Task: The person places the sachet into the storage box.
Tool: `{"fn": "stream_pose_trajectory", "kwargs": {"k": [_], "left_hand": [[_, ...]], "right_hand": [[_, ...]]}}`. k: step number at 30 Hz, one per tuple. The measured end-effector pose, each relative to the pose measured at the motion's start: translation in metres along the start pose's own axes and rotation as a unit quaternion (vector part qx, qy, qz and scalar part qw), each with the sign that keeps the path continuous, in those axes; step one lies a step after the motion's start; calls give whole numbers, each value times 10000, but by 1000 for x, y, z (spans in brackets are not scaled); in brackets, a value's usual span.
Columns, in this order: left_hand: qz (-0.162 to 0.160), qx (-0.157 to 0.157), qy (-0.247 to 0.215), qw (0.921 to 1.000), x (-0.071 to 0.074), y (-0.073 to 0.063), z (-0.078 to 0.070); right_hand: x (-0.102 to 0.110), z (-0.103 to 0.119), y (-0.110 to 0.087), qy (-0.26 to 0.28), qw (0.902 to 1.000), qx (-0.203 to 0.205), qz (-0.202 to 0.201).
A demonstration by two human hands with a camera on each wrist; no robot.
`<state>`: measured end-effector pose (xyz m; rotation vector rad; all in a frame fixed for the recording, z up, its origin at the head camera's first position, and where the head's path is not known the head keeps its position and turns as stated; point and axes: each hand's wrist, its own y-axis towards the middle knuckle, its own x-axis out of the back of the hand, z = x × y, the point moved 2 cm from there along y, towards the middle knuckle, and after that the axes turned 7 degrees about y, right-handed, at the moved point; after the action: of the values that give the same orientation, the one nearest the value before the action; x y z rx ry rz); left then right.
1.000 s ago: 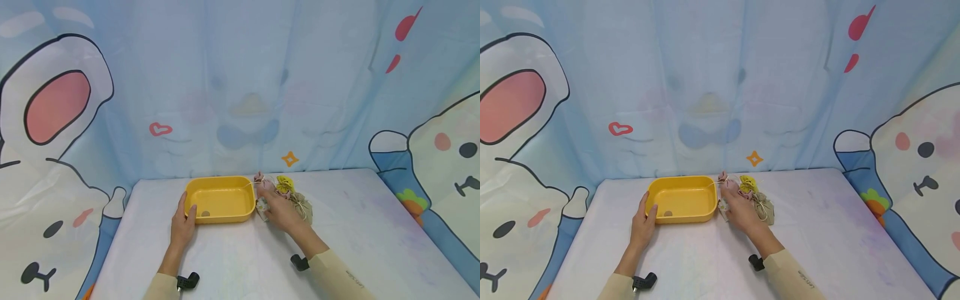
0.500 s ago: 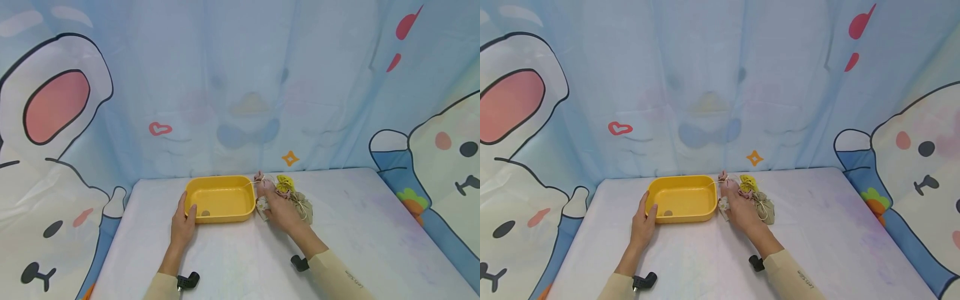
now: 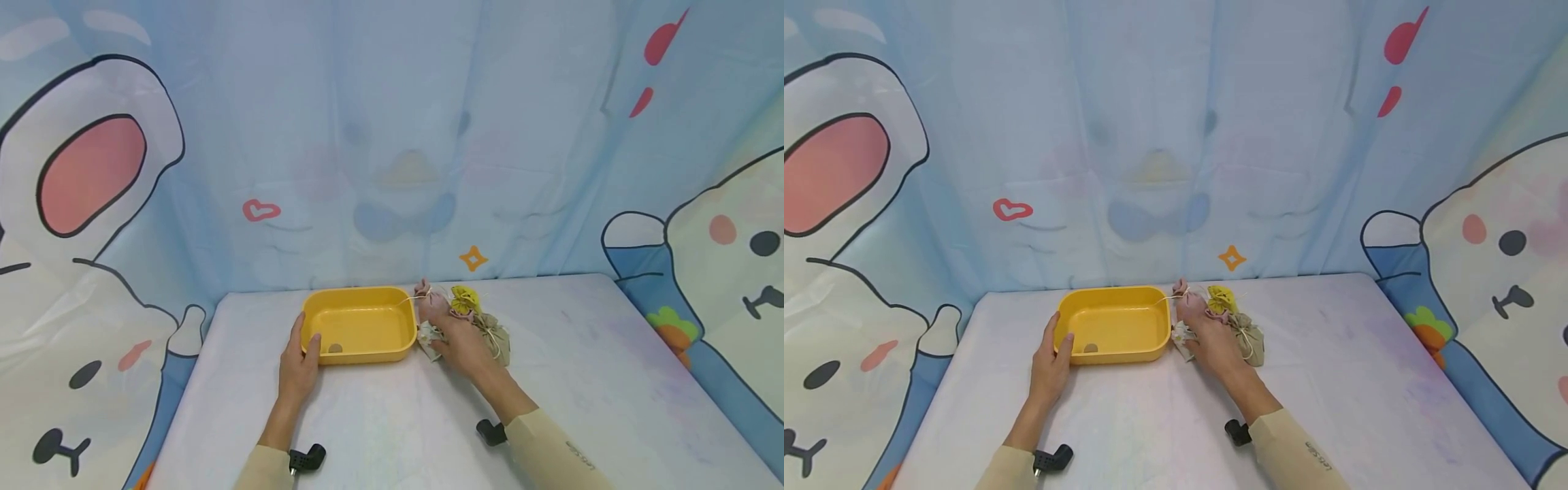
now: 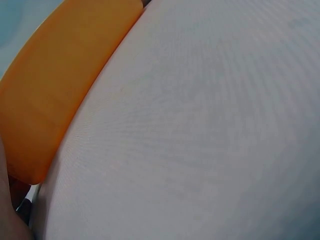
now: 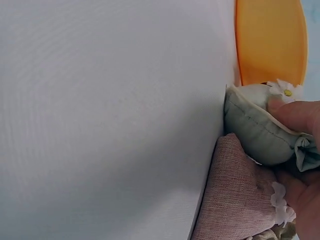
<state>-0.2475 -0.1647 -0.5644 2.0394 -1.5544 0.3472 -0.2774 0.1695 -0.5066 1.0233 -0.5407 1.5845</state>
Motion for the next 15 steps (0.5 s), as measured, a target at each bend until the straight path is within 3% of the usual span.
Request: {"fn": "stream_pose_trajectory", "kwargs": {"k": [8,15], "left_hand": [[-83,-77,-20,9999,0,1,1],[-106,-80,-19,9999,-1,0,2]], "right_hand": [[8,3,-1,270,9990,185,-301],[25,10,-1,728,9946,-104,-728]]}}
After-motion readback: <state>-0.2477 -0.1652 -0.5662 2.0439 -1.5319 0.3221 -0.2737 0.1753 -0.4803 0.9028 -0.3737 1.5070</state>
